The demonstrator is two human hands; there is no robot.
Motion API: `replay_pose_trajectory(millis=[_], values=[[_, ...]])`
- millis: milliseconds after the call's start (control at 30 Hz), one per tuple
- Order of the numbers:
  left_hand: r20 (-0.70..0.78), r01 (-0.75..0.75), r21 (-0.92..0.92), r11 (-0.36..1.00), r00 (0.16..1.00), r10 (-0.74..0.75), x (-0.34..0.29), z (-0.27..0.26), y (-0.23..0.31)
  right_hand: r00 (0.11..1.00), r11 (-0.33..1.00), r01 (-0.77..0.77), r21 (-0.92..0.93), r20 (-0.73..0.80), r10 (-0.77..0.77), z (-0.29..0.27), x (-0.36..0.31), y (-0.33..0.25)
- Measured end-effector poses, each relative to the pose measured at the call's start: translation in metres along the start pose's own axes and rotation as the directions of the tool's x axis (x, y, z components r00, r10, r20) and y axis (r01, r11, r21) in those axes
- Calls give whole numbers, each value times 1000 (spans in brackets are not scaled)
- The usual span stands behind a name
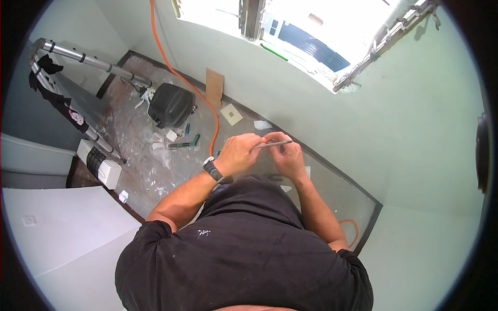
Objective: The person pulls an orange conduit through a window opening, trims it with shears, and secures it to existing pipework using tape.
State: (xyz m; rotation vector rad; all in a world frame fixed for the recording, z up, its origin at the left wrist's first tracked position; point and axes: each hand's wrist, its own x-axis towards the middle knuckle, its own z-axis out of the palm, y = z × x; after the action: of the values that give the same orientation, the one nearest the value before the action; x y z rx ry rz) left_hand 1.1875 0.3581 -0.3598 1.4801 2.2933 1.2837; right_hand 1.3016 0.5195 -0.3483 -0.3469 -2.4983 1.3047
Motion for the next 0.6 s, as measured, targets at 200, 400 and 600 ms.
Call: replay_pose_trajectory(millis=[200, 400, 600], values=[[68, 48, -196, 979, 997, -36, 0, 1, -9, 974, 826, -222, 518, 150, 168, -8, 7, 0], [176, 285, -159, 945, 950, -257, 8, 3, -15, 984, 690, -167, 704, 81, 156, -4, 3, -3], [213, 458, -474, 752, 888, -407, 18, -1, -10, 967, 951, 240, -194, 132, -217, -35, -3, 1]])
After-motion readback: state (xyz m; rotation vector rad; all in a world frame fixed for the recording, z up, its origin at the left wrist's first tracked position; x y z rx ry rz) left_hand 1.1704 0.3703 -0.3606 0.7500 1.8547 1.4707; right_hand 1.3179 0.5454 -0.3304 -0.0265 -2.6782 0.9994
